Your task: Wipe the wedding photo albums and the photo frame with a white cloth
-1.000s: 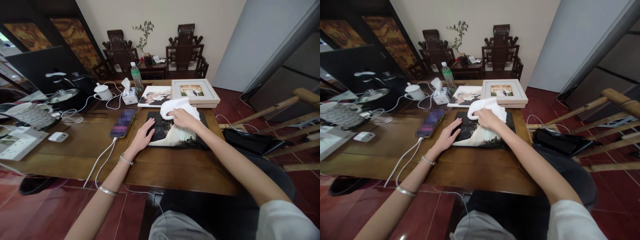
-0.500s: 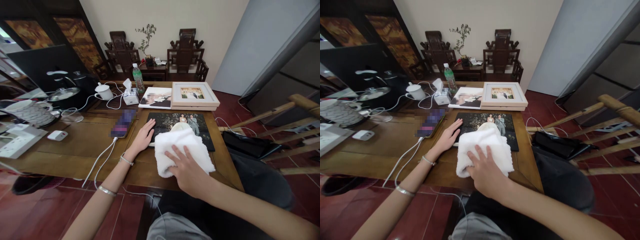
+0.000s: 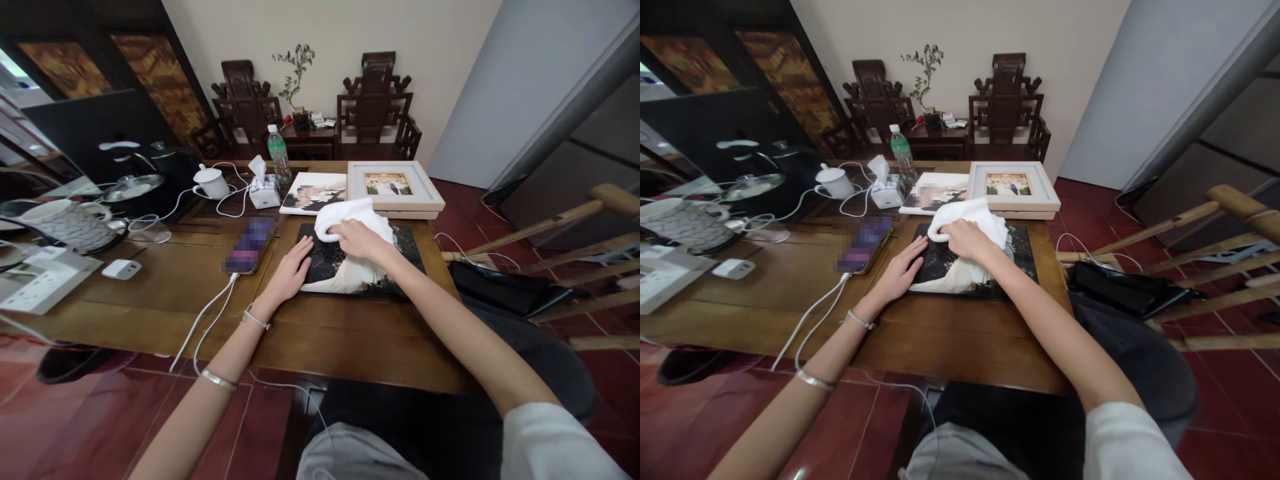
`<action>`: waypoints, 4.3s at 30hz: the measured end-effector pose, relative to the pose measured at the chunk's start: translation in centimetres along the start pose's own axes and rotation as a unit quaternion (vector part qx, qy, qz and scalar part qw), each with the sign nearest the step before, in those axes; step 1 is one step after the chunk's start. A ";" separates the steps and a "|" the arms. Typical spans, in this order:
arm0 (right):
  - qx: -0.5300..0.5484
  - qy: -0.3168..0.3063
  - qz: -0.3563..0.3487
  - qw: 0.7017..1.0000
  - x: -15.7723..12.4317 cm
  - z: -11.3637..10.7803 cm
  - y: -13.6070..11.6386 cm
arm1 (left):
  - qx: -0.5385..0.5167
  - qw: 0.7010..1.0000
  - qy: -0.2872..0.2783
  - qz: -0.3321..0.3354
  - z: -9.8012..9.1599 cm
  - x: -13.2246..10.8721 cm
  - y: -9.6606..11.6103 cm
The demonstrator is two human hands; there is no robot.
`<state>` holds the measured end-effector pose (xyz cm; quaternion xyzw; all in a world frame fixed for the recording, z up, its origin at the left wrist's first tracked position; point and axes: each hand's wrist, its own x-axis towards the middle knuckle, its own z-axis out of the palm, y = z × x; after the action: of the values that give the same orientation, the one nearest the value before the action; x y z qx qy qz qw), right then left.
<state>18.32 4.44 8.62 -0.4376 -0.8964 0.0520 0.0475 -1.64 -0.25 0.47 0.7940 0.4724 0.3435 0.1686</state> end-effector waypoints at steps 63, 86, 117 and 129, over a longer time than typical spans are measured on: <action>0.081 0.039 -0.009 0.996 1.5 0.4 -1.9 | 0.005 1.000 0.010 -0.001 0.2 -0.1 0.2; -0.042 0.052 -0.016 0.998 -14.2 2.2 4.8 | 0.002 1.000 0.010 0.005 -0.1 -0.2 0.5; 0.034 0.045 0.006 0.998 -8.6 -0.4 7.7 | -0.006 1.000 0.004 0.001 -0.3 -0.2 0.5; 0.053 -0.010 -0.084 0.995 -21.1 1.5 -1.0 | -0.002 1.000 0.012 0.003 -0.1 -0.2 0.6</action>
<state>30.24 -12.94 6.40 -0.3574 -0.9263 0.0992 0.0657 -1.44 -0.71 0.81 0.7909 0.4714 0.3542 0.1636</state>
